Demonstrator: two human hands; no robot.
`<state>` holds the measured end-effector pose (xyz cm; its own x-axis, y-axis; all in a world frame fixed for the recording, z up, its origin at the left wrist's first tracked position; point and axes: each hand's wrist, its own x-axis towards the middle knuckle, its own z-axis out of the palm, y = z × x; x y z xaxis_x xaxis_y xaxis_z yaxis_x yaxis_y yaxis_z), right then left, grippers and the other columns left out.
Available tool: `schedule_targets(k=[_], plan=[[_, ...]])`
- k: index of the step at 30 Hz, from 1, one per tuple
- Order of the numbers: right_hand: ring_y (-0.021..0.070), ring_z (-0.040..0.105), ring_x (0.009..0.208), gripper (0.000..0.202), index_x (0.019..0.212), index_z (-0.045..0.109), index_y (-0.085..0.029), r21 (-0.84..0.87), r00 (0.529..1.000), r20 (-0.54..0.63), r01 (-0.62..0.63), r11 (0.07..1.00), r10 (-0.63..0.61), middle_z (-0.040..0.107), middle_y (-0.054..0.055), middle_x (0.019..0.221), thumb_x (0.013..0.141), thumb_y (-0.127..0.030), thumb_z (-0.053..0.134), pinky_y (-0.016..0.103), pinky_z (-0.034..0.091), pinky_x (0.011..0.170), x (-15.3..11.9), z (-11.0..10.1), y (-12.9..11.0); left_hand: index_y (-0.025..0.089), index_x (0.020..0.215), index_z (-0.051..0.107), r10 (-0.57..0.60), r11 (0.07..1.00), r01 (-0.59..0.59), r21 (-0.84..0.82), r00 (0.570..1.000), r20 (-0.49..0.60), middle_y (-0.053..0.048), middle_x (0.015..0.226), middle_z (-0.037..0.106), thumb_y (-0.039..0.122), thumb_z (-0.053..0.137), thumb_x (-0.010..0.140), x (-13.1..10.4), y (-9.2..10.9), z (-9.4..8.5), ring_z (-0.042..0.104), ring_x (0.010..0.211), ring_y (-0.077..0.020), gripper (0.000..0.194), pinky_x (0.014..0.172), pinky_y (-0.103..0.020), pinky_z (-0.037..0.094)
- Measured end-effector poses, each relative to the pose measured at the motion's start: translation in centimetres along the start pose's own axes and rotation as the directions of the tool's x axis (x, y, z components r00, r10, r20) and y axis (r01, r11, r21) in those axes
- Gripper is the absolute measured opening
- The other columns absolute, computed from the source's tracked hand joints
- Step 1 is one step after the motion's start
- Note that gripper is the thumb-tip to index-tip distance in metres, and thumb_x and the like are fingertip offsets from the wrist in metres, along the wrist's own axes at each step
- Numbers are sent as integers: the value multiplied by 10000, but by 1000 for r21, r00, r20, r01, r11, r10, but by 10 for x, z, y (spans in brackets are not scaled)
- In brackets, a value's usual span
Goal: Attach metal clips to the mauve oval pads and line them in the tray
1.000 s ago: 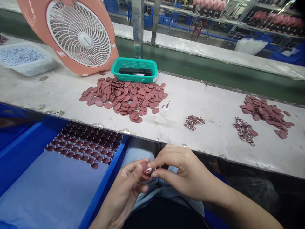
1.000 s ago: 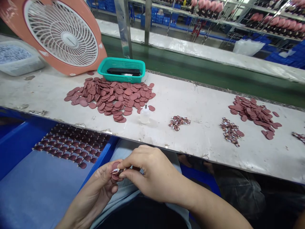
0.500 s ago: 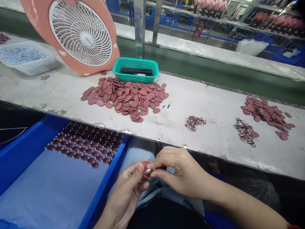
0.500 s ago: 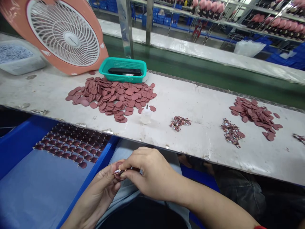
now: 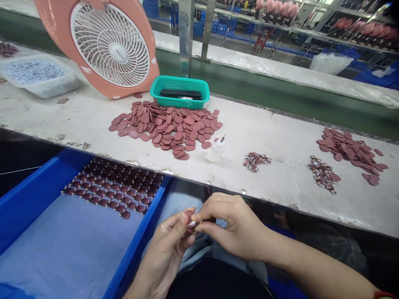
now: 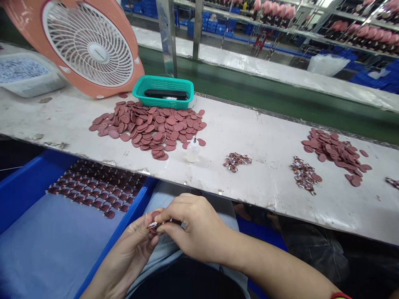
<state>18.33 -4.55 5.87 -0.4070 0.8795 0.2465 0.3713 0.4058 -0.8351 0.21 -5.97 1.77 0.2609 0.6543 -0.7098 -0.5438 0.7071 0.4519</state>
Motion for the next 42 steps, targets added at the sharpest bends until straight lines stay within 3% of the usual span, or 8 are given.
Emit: schedule_targets(k=[8, 17, 23, 27, 37, 39, 41, 42], plan=[[143, 659, 690, 57, 902, 737, -186, 14, 1000, -3, -6, 1000, 6, 749, 37, 791, 881, -148, 700, 252, 531, 673, 4, 2, 1, 142, 823, 809, 17, 999, -17, -29, 1000, 5, -24, 690, 751, 188, 902, 681, -2, 2, 4, 678, 577, -83, 176, 552, -126, 586], [143, 661, 730, 89, 934, 748, -187, -12, 992, 124, -2, 1000, 4, 764, 28, 827, 873, -134, 711, 244, 524, 701, 13, -9, -9, 156, 821, 815, 6, 1000, -7, 12, 999, 53, -16, 668, 732, 292, 954, 583, -5, 7, 2, 662, 573, -92, 307, 524, -139, 581], [127, 628, 733, 453, 1216, 663, -157, -12, 993, 121, 14, 1000, -12, 731, 44, 956, 790, -197, 811, 240, 520, 714, 12, -18, -12, 177, 708, 799, -14, 1000, 17, -20, 990, 138, 0, 661, 690, 328, 956, 572, -6, 13, 3, 651, 595, -97, 257, 455, -131, 543], [118, 629, 760, 227, 1117, 720, -210, 46, 993, 115, -11, 999, 6, 713, 28, 910, 891, -189, 723, 216, 511, 709, 12, -15, -10, 195, 754, 815, -12, 1000, 15, -19, 990, 142, -12, 690, 709, 368, 936, 597, -7, 15, 0, 641, 598, -97, 263, 451, -138, 550], [119, 630, 714, 173, 1061, 746, -206, 124, 997, 68, 37, 992, -46, 715, 23, 816, 898, -159, 713, 212, 517, 660, 19, 5, 0, 200, 948, 816, 12, 999, -22, 45, 978, 208, -65, 831, 736, 490, 881, 654, -5, 20, -10, 654, 688, -133, 417, 432, -150, 539], [125, 630, 696, 160, 1060, 740, -199, 61, 997, 2, 77, 995, -78, 705, 31, 820, 908, -178, 695, 227, 529, 642, 20, 12, 4, 212, 1038, 796, 69, 997, -73, 20, 984, 167, -85, 904, 745, 562, 848, 656, -3, 18, -14, 682, 736, -166, 521, 441, -179, 558], [129, 622, 676, 136, 1039, 728, -181, -72, 982, -118, 137, 988, -145, 697, 43, 826, 916, -187, 672, 235, 533, 612, 21, 25, 9, 225, 1063, 778, 216, 976, -217, 3, 976, 36, -86, 986, 746, 571, 856, 638, 0, 15, -19, 686, 750, -172, 553, 450, -191, 563], [132, 620, 677, 125, 1031, 718, -174, -158, 964, -178, 168, 973, -196, 697, 49, 828, 921, -186, 660, 238, 533, 603, 23, 32, 12, 225, 1023, 778, 311, 950, -311, 12, 949, -48, -69, 971, 743, 541, 880, 622, 2, 14, -23, 671, 719, -155, 520, 448, -184, 552]])
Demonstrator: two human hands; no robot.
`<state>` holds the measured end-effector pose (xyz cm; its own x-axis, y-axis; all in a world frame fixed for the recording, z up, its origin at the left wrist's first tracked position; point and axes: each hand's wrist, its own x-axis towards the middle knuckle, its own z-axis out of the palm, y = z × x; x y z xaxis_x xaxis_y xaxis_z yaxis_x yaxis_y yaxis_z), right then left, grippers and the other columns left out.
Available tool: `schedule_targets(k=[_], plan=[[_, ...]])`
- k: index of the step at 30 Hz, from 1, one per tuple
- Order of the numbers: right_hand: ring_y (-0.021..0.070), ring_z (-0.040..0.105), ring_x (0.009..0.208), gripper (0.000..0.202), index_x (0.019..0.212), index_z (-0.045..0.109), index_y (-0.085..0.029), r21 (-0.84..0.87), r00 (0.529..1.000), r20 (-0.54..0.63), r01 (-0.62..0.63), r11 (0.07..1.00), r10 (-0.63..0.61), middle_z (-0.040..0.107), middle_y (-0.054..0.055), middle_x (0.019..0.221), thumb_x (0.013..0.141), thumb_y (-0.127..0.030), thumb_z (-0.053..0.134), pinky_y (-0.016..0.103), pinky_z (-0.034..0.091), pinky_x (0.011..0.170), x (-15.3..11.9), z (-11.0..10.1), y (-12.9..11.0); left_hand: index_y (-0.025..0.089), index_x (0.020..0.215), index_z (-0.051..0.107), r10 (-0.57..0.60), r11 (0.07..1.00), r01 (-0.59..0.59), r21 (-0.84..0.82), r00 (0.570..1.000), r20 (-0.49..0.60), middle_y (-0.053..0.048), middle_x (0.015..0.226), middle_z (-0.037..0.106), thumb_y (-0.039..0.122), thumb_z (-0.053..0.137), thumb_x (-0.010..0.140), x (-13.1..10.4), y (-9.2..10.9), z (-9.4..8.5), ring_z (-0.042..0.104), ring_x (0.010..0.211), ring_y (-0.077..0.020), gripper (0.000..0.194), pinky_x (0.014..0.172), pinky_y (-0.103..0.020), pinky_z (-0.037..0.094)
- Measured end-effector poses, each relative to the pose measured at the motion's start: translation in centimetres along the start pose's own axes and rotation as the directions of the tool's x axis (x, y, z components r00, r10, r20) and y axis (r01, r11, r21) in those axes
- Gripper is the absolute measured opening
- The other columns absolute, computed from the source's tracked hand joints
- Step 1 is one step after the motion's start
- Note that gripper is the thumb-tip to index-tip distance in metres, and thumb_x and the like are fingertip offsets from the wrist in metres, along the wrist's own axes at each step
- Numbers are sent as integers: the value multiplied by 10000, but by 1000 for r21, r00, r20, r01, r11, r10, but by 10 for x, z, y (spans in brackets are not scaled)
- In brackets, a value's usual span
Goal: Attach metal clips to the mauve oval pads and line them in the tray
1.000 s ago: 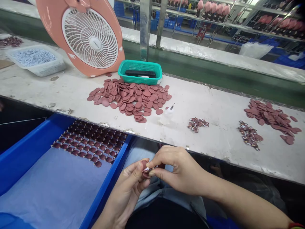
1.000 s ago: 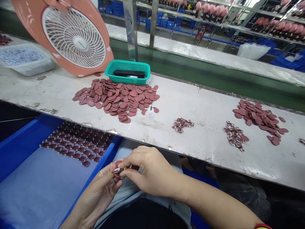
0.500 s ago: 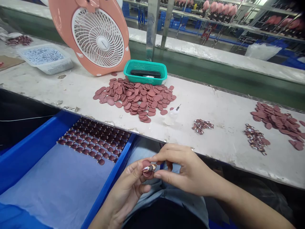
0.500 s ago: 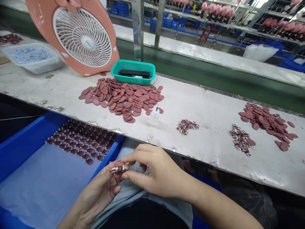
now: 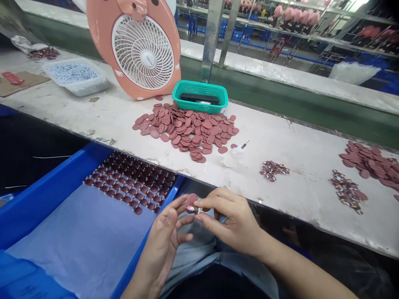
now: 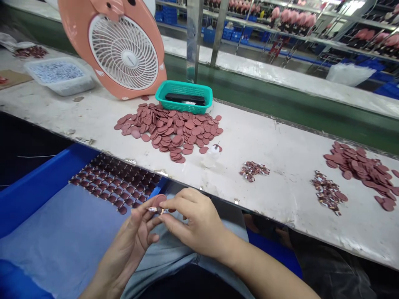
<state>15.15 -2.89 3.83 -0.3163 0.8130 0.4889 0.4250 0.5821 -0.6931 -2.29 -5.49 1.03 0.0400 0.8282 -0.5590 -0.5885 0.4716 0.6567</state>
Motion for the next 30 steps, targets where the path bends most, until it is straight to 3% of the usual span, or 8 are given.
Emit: schedule_targets(k=[3, 5, 11, 16, 19, 22, 26, 30], plan=[[157, 614, 694, 124, 1048, 692, -164, -197, 985, -105, 113, 974, -135, 707, 59, 813, 942, -180, 630, 267, 529, 611, -3, 29, 6, 200, 820, 750, 249, 967, -235, 97, 955, -163, 17, 723, 670, 417, 940, 574, 4, -6, -11, 557, 557, -90, 380, 408, -149, 470], [171, 594, 675, 140, 1068, 688, -152, -234, 978, -95, 161, 959, -187, 714, 65, 800, 947, -176, 621, 292, 510, 601, -4, 50, 10, 185, 757, 722, 318, 940, -285, 188, 930, -184, 39, 638, 620, 417, 938, 567, 6, -8, -17, 506, 513, -80, 370, 398, -154, 435], [175, 590, 668, 142, 1020, 696, -121, -206, 980, -54, 176, 963, -190, 706, 73, 781, 970, -173, 574, 302, 494, 610, -3, 90, 15, 177, 808, 686, 349, 900, -247, 359, 902, -255, -5, 748, 681, 518, 870, 598, 12, -2, -36, 543, 568, -111, 441, 406, -180, 416], [151, 527, 573, 109, 1006, 684, -126, -180, 966, 22, 258, 949, -258, 695, 43, 728, 936, -197, 638, 291, 441, 532, -7, 77, 4, 197, 904, 642, 338, 808, -103, 580, 887, -314, -61, 859, 725, 566, 788, 635, 28, 22, -88, 702, 803, -249, 479, 518, -265, 513], [148, 505, 554, 102, 1007, 668, -122, -188, 964, 39, 266, 945, -263, 688, 46, 720, 907, -136, 654, 293, 416, 514, -15, 60, 5, 202, 882, 647, 372, 653, 26, 757, 860, -350, -103, 857, 749, 577, 727, 636, 46, 35, -127, 717, 871, -319, 456, 638, -356, 549], [153, 544, 587, 114, 1020, 657, -126, -206, 978, 40, 209, 956, -205, 678, 53, 724, 910, -105, 640, 288, 434, 536, -25, 50, 12, 237, 788, 696, 375, 406, 152, 901, 872, -316, -87, 814, 764, 493, 700, 638, 63, 38, -152, 706, 814, -334, 297, 730, -412, 520], [159, 555, 603, 135, 1033, 658, -131, -235, 988, 28, 153, 960, -150, 669, 58, 725, 905, -91, 642, 283, 448, 547, -34, 47, 22, 280, 838, 763, 286, 122, 267, 956, 913, -291, -79, 728, 760, 508, 640, 703, 76, 31, -162, 705, 792, -397, 292, 668, -434, 485], [158, 562, 607, 128, 1023, 662, -138, -258, 992, 16, 127, 958, -127, 677, 60, 741, 904, -95, 648, 282, 461, 551, -38, 45, 25, 273, 981, 769, 238, -33, 296, 955, 930, -280, -119, 848, 786, 566, 548, 787, 84, 24, -164, 714, 893, -424, 415, 656, -432, 483]])
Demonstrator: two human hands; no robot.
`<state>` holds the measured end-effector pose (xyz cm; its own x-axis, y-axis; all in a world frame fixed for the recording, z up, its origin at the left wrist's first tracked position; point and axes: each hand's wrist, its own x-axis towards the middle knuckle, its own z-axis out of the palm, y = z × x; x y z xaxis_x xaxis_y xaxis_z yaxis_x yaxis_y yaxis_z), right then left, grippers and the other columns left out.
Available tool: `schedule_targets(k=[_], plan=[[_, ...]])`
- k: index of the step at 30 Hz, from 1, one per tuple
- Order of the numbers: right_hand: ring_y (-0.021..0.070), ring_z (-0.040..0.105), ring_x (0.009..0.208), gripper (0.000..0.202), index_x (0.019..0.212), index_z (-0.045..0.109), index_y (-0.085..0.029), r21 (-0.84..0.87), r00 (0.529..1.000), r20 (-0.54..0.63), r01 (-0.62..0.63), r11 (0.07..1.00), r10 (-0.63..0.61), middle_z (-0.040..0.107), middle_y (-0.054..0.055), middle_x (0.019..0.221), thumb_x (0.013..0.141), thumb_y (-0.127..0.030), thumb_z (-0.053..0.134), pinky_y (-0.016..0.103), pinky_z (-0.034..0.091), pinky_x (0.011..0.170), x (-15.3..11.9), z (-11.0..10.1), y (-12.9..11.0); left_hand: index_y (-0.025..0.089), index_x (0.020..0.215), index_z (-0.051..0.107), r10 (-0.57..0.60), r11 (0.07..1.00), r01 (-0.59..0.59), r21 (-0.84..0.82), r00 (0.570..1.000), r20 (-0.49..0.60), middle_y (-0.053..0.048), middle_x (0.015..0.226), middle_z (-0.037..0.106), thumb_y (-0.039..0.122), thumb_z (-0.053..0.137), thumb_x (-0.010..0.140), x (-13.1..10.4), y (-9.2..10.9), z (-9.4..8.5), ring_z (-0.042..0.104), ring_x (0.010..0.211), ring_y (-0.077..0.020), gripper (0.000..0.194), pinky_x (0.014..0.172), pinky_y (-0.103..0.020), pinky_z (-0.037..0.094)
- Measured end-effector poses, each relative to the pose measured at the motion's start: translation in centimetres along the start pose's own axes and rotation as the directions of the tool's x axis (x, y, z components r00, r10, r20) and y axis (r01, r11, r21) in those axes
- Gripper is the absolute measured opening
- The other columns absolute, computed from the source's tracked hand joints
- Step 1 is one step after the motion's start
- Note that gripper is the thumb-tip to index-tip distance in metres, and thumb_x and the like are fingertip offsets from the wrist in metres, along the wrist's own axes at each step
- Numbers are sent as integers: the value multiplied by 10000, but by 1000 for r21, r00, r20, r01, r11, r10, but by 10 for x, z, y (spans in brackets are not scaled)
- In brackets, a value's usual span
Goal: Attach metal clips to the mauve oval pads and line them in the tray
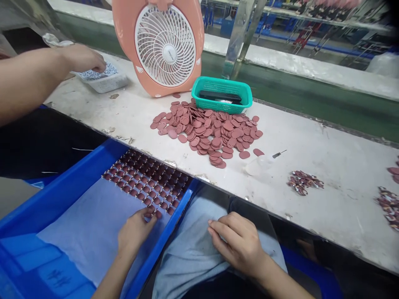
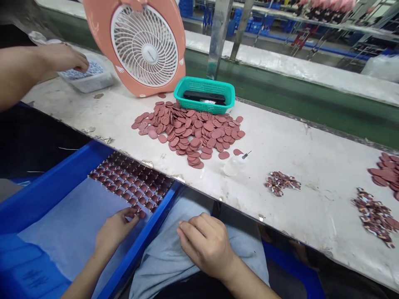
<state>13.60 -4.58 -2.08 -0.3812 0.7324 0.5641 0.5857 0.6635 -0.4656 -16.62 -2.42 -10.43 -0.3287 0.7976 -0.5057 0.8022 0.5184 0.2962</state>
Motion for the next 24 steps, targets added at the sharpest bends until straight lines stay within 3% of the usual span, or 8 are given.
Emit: schedule_targets(k=[10, 14, 15, 16, 18, 19, 21, 24], plan=[[150, 611, 644, 164, 1036, 683, -192, -92, 988, -141, -73, 993, 60, 688, 36, 777, 894, -112, 666, 268, 515, 580, 4, -22, 13, 251, 968, 768, 71, 996, -67, 61, 995, -71, -93, 890, 820, 502, 564, 832, -2, 5, 1, 750, 871, -374, 351, 586, -372, 496], [184, 608, 743, 181, 1069, 660, -212, -166, 891, -402, -299, 940, 213, 660, 53, 871, 900, -147, 666, 335, 528, 701, 6, -42, 37, 296, 1050, 752, 205, 978, -210, 14, 934, -291, -65, 940, 801, 539, 516, 901, -29, 41, -19, 729, 853, -324, 369, 697, -395, 520], [203, 597, 776, 210, 1112, 640, -207, -172, 850, -465, -362, 916, 248, 652, 71, 924, 905, -184, 669, 370, 522, 734, 7, -47, 44, 304, 1081, 742, 300, 946, -323, 5, 871, -389, -55, 998, 790, 502, 530, 917, -35, 57, -24, 714, 916, -293, 333, 810, -386, 514], [227, 590, 827, 275, 1173, 614, -200, -177, 816, -503, -419, 890, 284, 644, 95, 996, 909, -239, 675, 410, 515, 772, 10, -50, 50, 272, 1051, 757, 453, 844, -535, 22, 692, -563, -74, 986, 785, 432, 593, 906, -39, 77, -28, 701, 925, -283, 271, 894, -390, 491], [293, 572, 989, 466, 1304, 542, -184, -196, 793, -491, -504, 841, 361, 615, 150, 1163, 903, -378, 679, 506, 484, 881, 17, -53, 60, 248, 1084, 755, 678, 546, -811, 208, 283, -678, -87, 1025, 775, 311, 685, 872, -43, 119, -34, 676, 959, -278, 232, 944, -394, 464], [325, 548, 1080, 547, 1347, 512, -179, -193, 793, -455, -532, 824, 405, 593, 170, 1236, 894, -437, 677, 549, 451, 944, 21, -53, 64, 238, 1106, 754, 726, 470, -826, 310, 163, -668, -97, 1051, 766, 285, 695, 874, -43, 139, -35, 658, 983, -282, 244, 950, -396, 453], [361, 486, 1202, 627, 1375, 490, -168, -149, 786, -378, -572, 806, 488, 564, 187, 1309, 877, -504, 668, 598, 368, 1042, 31, -51, 69, 221, 1169, 741, 814, 369, -833, 413, 76, -576, -120, 1141, 746, 324, 691, 889, -41, 172, -35, 629, 1021, -296, 302, 943, -402, 435], [369, 458, 1234, 576, 1325, 518, -157, -21, 759, -335, -598, 801, 558, 568, 192, 1304, 873, -486, 657, 603, 328, 1078, 42, -47, 73, 220, 1271, 693, 874, 308, -853, 421, 79, -479, -134, 1263, 707, 406, 685, 892, -37, 194, -30, 608, 1070, -315, 422, 927, -423, 411]])
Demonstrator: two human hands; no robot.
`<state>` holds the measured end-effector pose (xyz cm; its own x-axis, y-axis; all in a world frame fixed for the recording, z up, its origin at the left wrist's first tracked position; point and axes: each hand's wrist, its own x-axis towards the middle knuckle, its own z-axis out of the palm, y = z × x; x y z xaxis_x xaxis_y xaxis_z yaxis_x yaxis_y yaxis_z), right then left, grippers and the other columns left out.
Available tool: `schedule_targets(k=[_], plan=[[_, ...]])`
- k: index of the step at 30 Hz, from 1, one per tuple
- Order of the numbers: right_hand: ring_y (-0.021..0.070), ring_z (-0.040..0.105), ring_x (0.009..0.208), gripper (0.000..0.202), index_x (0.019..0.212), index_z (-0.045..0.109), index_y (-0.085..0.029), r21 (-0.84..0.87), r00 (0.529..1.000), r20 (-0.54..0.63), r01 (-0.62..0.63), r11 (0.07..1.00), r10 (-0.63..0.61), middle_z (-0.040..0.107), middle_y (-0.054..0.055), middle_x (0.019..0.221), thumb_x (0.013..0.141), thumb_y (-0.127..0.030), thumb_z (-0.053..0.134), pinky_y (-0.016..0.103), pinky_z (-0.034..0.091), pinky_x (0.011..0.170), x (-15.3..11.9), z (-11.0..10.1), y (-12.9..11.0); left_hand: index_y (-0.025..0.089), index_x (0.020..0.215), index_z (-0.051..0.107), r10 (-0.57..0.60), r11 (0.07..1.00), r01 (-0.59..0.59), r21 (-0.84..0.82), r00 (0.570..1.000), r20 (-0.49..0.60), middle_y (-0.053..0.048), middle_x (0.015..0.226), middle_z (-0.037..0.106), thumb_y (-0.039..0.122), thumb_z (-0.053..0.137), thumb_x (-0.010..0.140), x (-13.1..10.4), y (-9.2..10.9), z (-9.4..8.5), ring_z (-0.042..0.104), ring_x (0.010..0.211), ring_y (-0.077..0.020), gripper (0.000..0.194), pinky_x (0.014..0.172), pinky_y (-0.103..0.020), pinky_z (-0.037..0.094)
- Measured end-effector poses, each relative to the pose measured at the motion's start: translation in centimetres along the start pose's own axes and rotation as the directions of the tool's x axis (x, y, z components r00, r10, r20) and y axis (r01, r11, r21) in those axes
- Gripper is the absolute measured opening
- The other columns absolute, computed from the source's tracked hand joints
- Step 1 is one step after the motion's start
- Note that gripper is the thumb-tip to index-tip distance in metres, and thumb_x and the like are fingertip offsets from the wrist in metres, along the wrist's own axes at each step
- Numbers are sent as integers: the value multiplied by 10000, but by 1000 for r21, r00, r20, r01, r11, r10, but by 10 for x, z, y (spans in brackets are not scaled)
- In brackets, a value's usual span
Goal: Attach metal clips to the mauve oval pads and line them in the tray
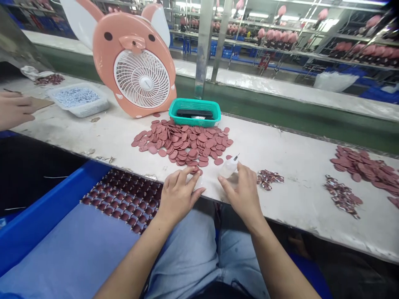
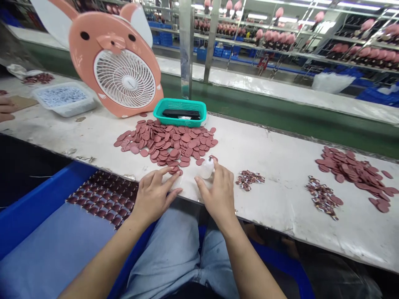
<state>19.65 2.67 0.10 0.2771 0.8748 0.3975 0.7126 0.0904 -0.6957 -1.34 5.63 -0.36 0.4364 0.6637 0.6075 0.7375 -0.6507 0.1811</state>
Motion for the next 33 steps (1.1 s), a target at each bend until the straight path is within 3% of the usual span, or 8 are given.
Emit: schedule_targets(k=[5, 9, 16, 22, 24, 27, 30, 33], plan=[[313, 559, 1097, 409, 1149, 536, -185, 248, 992, 67, -122, 961, 109, 629, 142, 1143, 874, -474, 627, 546, 415, 1012, -1, -3, 0, 301, 1176, 732, 60, 989, -60, -138, 998, -3, -54, 1113, 779, 342, 745, 862, -20, 0, 0, 637, 1017, -267, 317, 933, -408, 380], [162, 585, 657, 409, 1091, 447, -222, 542, 942, 285, -312, 780, 179, 592, -3, 823, 889, -565, 539, 333, 546, 646, -21, -9, -13, 324, 933, 767, 24, 949, -43, -314, 998, -65, -2, 908, 765, 188, 667, 912, -36, 13, -8, 637, 900, -206, 170, 872, -376, 433], [91, 474, 414, 507, 952, 499, -197, 569, 626, 773, -755, 326, 104, 550, -54, 578, 682, -499, 804, 170, 346, 346, -55, -12, -48, 324, 914, 752, -161, 618, 49, -785, 985, -66, -33, 922, 658, 283, 658, 923, -45, 48, -24, 583, 893, -213, 102, 794, -362, 506], [68, 454, 475, 523, 1054, 440, -218, 635, 634, 740, -769, 79, 223, 557, -66, 598, 724, -444, 777, 142, 319, 422, -68, -8, -64, 325, 1198, 725, -336, 568, 84, -819, 932, -138, -38, 1041, 749, 303, 816, 787, -60, 70, -19, 662, 943, -225, 422, 865, -360, 538], [71, 453, 458, 546, 1070, 417, -223, 658, 657, 715, -748, 86, 238, 549, -74, 608, 740, -460, 781, 148, 328, 404, -72, -6, -64, 342, 1074, 776, -496, 486, 193, -852, 864, -88, -20, 986, 777, 286, 835, 766, -60, 78, -21, 684, 931, -217, 318, 861, -339, 547], [99, 479, 464, 553, 1149, 355, -244, 685, 720, 669, -694, 221, 188, 562, -59, 690, 815, -543, 678, 173, 366, 364, -77, -11, -54, 305, 876, 803, -761, 69, 406, -911, 612, 216, -26, 908, 801, 378, 893, 673, -56, 86, -28, 721, 863, -217, 234, 811, -315, 578], [126, 550, 567, 445, 1206, 354, -256, 617, 805, 578, -540, 572, 137, 593, -22, 815, 866, -368, 620, 209, 451, 433, -79, -28, -41, 242, 841, 796, -758, -363, 436, -824, 375, 533, -54, 850, 797, 440, 924, 594, -50, 86, -36, 727, 733, -201, 341, 709, -292, 602], [169, 663, 783, 380, 1190, 532, -251, 443, 877, 475, -302, 844, 65, 682, 28, 957, 831, -183, 637, 263, 560, 644, -78, -52, -32, 246, 938, 800, -687, -559, 388, -733, 278, 671, -45, 843, 787, 442, 909, 630, -48, 85, -42, 708, 721, -164, 381, 654, -236, 590]])
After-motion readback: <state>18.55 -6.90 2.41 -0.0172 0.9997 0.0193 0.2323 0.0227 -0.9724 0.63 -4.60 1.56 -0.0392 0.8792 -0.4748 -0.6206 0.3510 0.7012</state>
